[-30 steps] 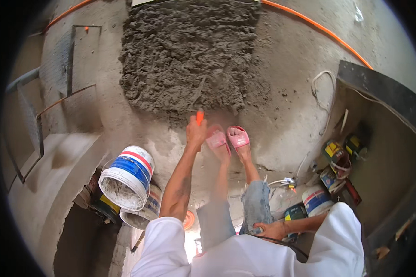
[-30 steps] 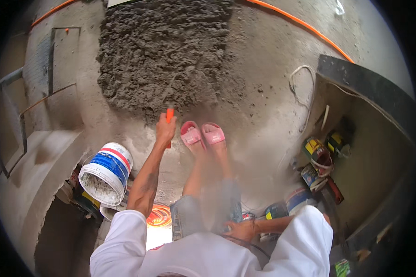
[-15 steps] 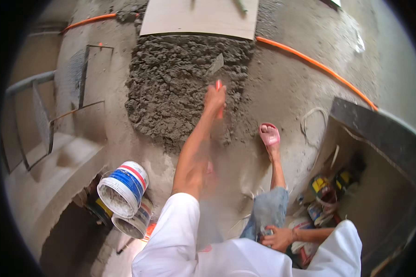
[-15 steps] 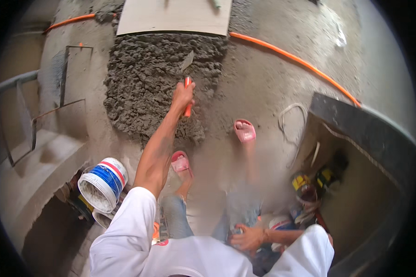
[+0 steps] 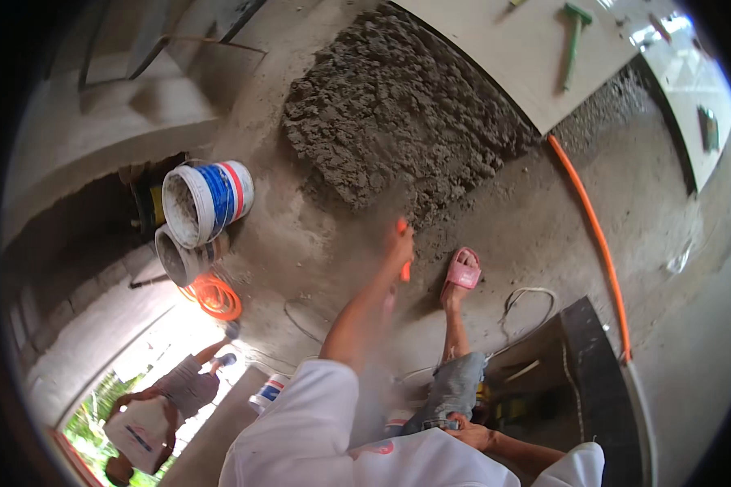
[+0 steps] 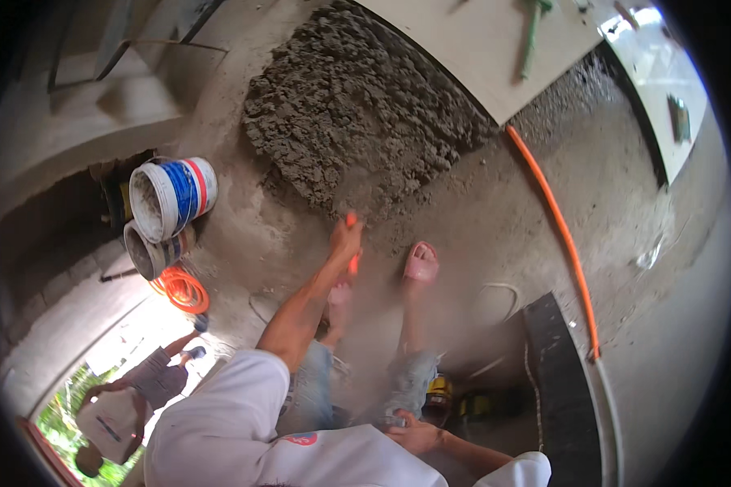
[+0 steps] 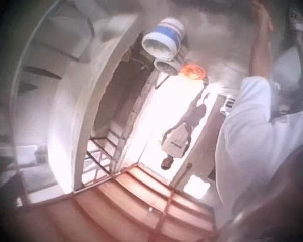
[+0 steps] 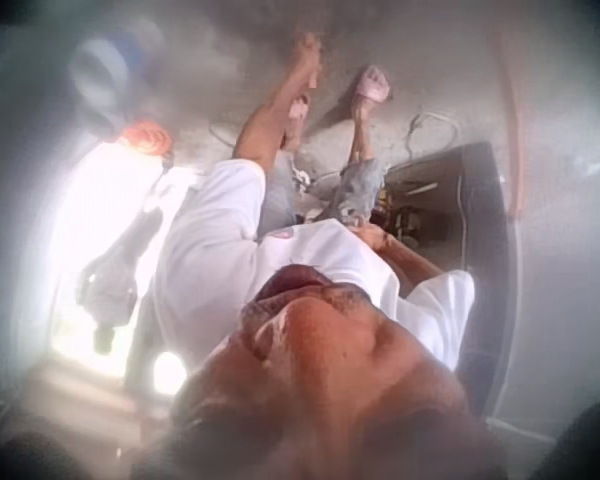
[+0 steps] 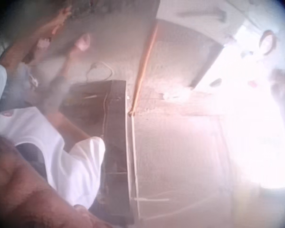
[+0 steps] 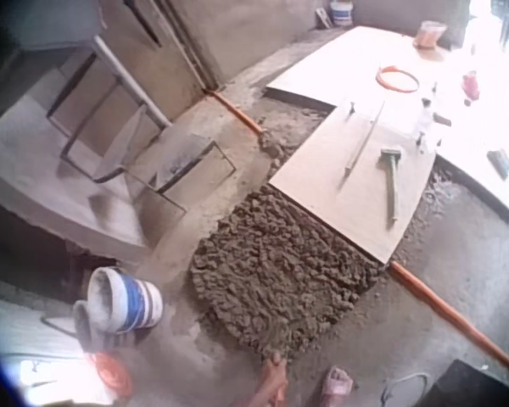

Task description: The person spreads and levels wet cement on the floor using a trowel, while positioning tiles on top of the mortar.

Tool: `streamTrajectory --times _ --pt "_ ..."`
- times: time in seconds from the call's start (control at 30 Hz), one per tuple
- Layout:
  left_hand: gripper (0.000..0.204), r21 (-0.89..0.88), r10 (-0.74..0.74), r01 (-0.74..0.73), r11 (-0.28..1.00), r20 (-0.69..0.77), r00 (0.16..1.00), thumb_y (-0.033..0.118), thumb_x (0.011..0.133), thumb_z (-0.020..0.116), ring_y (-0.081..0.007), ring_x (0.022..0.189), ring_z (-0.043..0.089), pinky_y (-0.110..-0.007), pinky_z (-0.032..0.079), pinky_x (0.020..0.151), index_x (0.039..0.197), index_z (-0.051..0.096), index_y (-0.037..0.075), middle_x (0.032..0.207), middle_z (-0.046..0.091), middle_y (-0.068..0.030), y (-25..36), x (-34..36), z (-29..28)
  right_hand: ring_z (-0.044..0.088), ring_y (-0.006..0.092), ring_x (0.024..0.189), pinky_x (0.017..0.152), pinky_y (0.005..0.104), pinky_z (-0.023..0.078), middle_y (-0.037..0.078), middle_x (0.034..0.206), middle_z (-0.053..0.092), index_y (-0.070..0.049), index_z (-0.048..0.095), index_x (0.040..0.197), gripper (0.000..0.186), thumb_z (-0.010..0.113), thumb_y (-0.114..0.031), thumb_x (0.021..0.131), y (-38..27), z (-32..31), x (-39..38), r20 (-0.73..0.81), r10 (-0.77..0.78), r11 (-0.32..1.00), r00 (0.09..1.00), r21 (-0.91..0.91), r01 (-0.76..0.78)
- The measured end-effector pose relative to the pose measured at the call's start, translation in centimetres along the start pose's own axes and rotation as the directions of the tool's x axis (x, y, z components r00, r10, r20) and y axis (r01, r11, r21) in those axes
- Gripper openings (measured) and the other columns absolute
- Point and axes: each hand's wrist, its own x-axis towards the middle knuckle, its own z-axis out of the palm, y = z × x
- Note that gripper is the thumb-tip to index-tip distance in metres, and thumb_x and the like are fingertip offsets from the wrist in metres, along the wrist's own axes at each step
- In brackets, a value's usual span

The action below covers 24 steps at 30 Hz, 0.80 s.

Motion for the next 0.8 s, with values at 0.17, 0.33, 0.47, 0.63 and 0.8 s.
streamTrajectory --times 0.17,0.33,0.47,0.63,0.8 --pt "0.048 -0.256 -0.167 0.14 0.956 -0.086 0.982 0.041 0.089 0.056 -0.0246 0.046 0.059 -0.038 0.045 0.039 0.107 0.047 -0.003 0.075 0.06 -0.0153 -5.2 -1.1 -5.5 0.047 0.0125 0.109 0.097 0.0636 0.028 0.001 0.111 0.049 -0.018 0.054 0.121 0.046 0.054 -0.027 0.075 1.7 -3.4 -0.6 -0.069 -0.098 0.963 0.993 0.245 0.112" --pt "0.054 0.055 0.069 -0.053 0.997 -0.368 0.927 0.042 0.09 0.054 -0.0411 0.083 0.067 -0.049 0.053 0.073 0.116 0.05 -0.005 0.099 0.064 -0.0283 -8.4 6.5 -11.9 0.046 0.0136 0.111 0.098 0.0634 0.026 0.002 0.11 0.048 -0.017 0.053 0.121 0.047 0.054 -0.027 0.075 2.6 -2.8 0.8 0.17 -0.279 0.941 0.945 0.247 0.233" --pt "0.047 0.334 0.135 -0.073 0.94 -0.165 0.977 0.037 0.092 0.051 -0.045 0.105 0.059 -0.053 0.046 0.089 0.115 0.052 -0.004 0.107 0.061 -0.0304 -7.5 7.0 -11.7 0.042 0.0155 0.123 0.099 0.0633 0.023 0.004 0.121 0.048 -0.015 0.053 0.124 0.054 0.056 -0.029 0.072 2.0 -3.4 0.6 0.315 -0.268 0.944 0.911 0.276 0.182" --pt "0.044 0.464 0.085 -0.057 0.884 -0.04 0.996 0.034 0.092 0.048 -0.0441 0.11 0.057 -0.052 0.045 0.093 0.117 0.051 -0.002 0.115 0.061 -0.028 -6.7 1.1 -12.9 0.037 0.02 0.134 0.097 0.0632 0.023 0.009 0.135 0.046 -0.01 0.05 0.131 0.056 0.055 -0.028 0.078 0.7 -6.1 4.5 0.526 -0.233 0.934 0.818 0.355 0.038" --pt "0.05 0.449 0.152 -0.185 0.874 0.109 0.982 0.033 0.093 0.045 -0.0425 0.109 0.059 -0.051 0.044 0.094 0.13 0.041 0.001 0.116 0.06 -0.0271 -2.7 2.3 -13.0 0.039 0.0188 0.131 0.094 0.0633 0.026 0.008 0.134 0.047 -0.012 0.053 0.127 0.051 0.055 -0.027 0.078 0.3 -3.4 7.0 0.493 -0.237 0.963 0.837 0.229 0.138"
